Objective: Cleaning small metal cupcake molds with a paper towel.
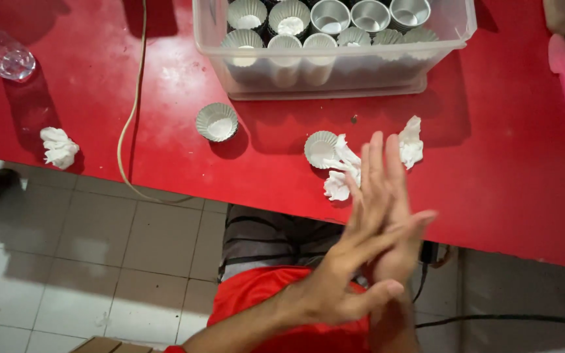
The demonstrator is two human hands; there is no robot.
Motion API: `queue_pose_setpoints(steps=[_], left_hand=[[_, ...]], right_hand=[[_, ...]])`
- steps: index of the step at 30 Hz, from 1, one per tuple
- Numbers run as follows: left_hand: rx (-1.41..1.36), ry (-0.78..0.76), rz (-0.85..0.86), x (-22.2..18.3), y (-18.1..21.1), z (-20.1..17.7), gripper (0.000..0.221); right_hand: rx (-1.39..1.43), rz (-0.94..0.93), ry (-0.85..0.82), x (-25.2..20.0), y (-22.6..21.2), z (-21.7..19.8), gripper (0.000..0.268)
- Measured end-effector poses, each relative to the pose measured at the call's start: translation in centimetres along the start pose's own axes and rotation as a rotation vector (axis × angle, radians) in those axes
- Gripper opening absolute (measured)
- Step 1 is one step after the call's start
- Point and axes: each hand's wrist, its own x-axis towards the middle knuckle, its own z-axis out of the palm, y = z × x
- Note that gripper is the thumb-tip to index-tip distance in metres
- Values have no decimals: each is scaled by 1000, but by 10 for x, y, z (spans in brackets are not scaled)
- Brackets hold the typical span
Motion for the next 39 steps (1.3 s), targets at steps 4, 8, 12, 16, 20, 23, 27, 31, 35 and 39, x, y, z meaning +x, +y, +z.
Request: queue_pose_setpoints(steps=[4, 8, 12, 16, 20, 23, 27, 31, 35, 39], left_hand=[[-779, -245, -203, -11, -26, -8, 30], [-1713, -367, -406, 34, -44, -10, 42], [-1738, -295, -494, 48, -86, -22, 45], [-739, -200, -309, 49, -51, -43, 36], [630, 198, 74, 62, -13, -61, 39], [1115, 45, 2, 54, -69, -85, 73], [1133, -16, -13, 45, -70, -85, 77], [1111, 84, -44, 48, -82, -80, 70], [1050, 127, -67, 50, -73, -76, 65], [989, 133, -39, 48, -75, -78, 64]], right_hand=[[782, 209, -123, 4, 16, -22, 103], [810, 217, -62, -11, 35, -20, 84], [644, 162, 168, -36, 68, -31, 50], [48, 33, 380, -24, 52, -29, 27], [-941, -56, 36, -4, 44, -22, 61], [-1053, -89, 43, -4, 78, -29, 58], [-1089, -35, 86, -2, 87, -47, 43], [-919, 9, 165, 7, 68, -48, 39], [-747, 71, 231, 13, 65, -53, 33], [-630, 90, 234, 20, 61, -42, 34]])
